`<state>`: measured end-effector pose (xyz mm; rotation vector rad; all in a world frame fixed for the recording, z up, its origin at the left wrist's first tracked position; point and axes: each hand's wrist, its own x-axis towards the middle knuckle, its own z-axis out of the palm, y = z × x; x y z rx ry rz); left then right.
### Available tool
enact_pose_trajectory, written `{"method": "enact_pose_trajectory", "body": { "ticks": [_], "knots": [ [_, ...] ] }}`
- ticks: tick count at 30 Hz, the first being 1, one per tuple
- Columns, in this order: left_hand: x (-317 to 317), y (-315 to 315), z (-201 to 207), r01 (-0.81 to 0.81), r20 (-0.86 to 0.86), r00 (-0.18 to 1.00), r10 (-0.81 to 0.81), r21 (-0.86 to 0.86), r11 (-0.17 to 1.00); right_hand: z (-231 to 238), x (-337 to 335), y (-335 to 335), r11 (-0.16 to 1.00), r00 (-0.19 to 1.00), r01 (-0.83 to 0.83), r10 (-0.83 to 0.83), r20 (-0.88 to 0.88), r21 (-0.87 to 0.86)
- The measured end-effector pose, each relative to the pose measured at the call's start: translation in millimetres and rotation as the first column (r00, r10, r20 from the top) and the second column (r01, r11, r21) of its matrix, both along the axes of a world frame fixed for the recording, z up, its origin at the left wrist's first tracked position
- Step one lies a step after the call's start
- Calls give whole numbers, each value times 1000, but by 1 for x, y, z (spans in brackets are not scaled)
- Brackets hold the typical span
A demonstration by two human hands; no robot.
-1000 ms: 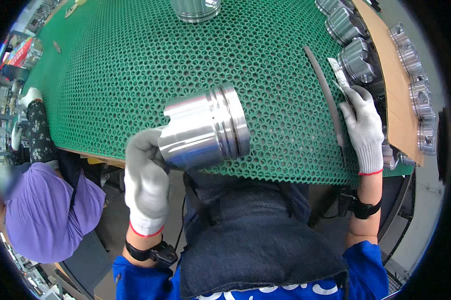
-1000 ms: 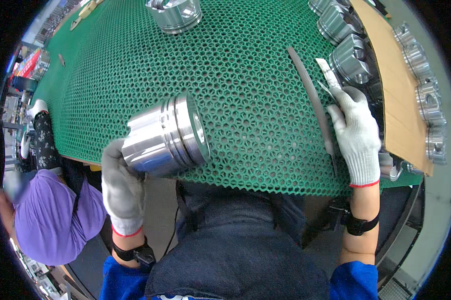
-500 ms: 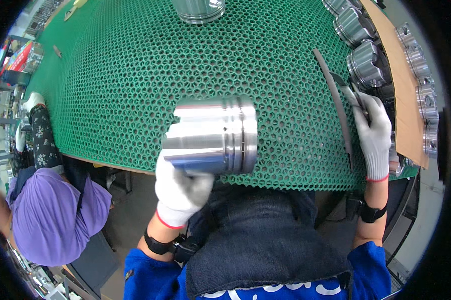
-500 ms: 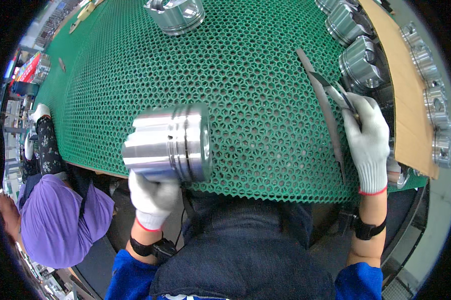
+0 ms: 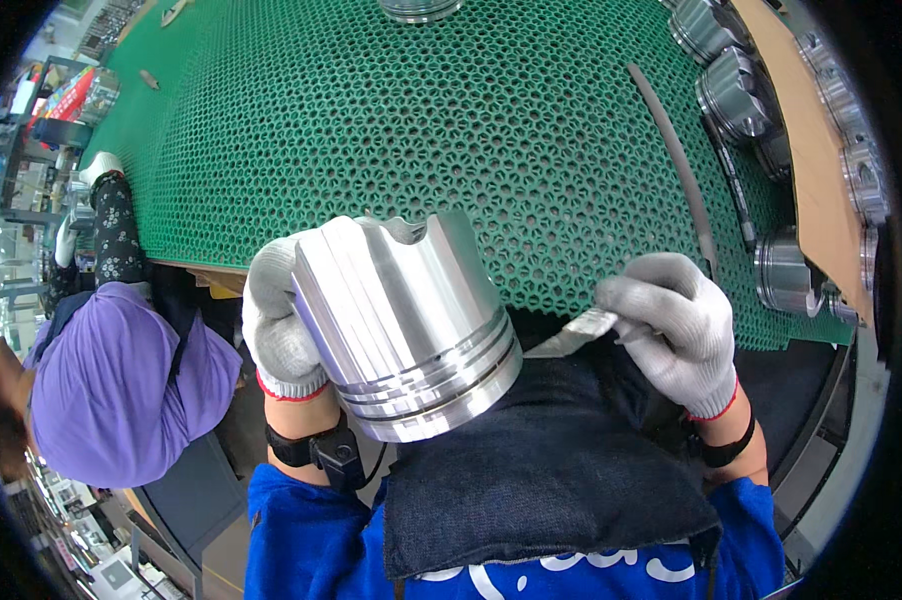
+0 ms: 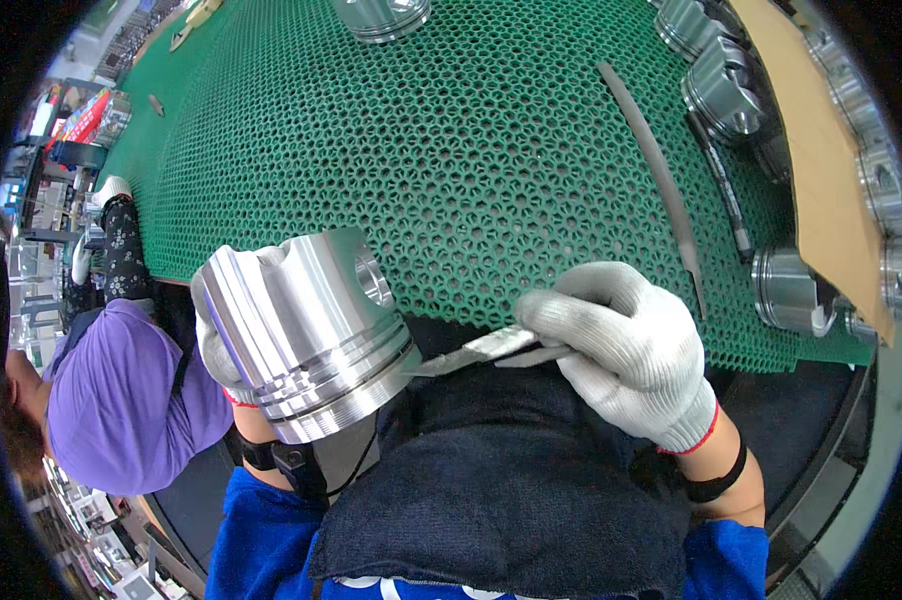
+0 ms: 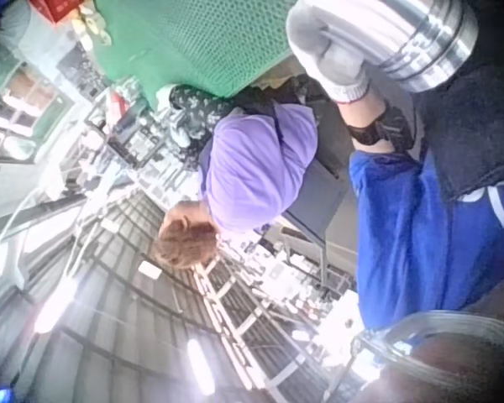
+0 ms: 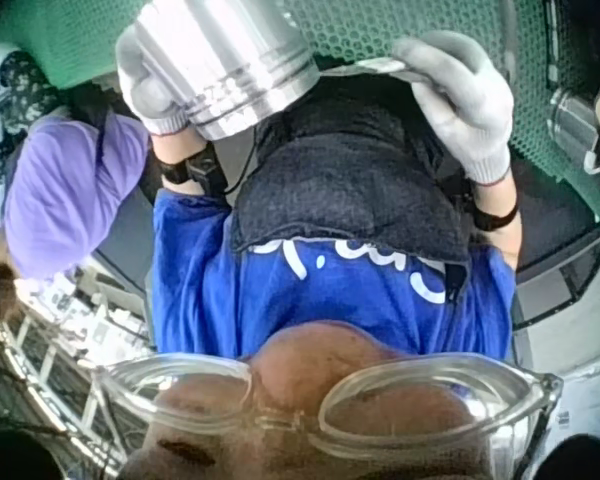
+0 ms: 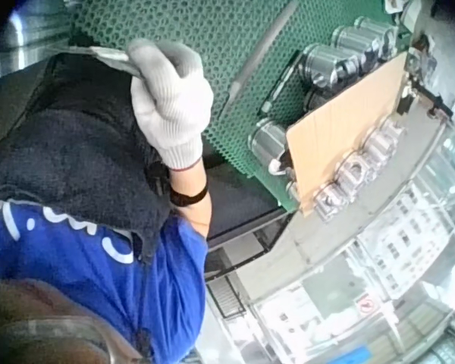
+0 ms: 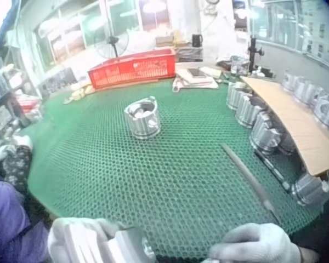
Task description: Deburring the edges and holes of metal pistons using a file and a small scraper tool.
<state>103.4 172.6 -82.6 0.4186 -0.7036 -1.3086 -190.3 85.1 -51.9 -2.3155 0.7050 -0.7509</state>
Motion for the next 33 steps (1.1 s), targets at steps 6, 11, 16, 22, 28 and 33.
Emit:
{"method": "enact_pose_trajectory", "body": {
  "ticks": [6, 11, 16, 22, 28, 33],
  "knots": [
    [-5, 0, 12, 206, 210, 961, -182, -98, 974, -4, -13, 7, 998, 1000, 18, -18, -3, -68],
    [-28, -8, 7, 203, 5, 978, -208, -240, 949, -13, -24, 14, 999, 999, 33, -32, 44, -38],
    [-26, -26, -11, 260, -34, 942, -333, -554, 791, -17, -28, 22, 1000, 998, 20, -21, 59, 16],
    [-21, 6, 26, 87, 294, 953, -75, -26, 996, -10, -29, 20, 1000, 996, 0, 1, 89, -16],
    [-27, -5, 58, -144, 920, 361, 154, -108, 984, 7, -26, 13, 962, 999, 4, -14, -35, -271],
    [-39, -13, 66, -162, 949, 307, 70, -21, 987, 28, -15, 15, 963, 976, -112, 60, -211, -246]
  ]
}}
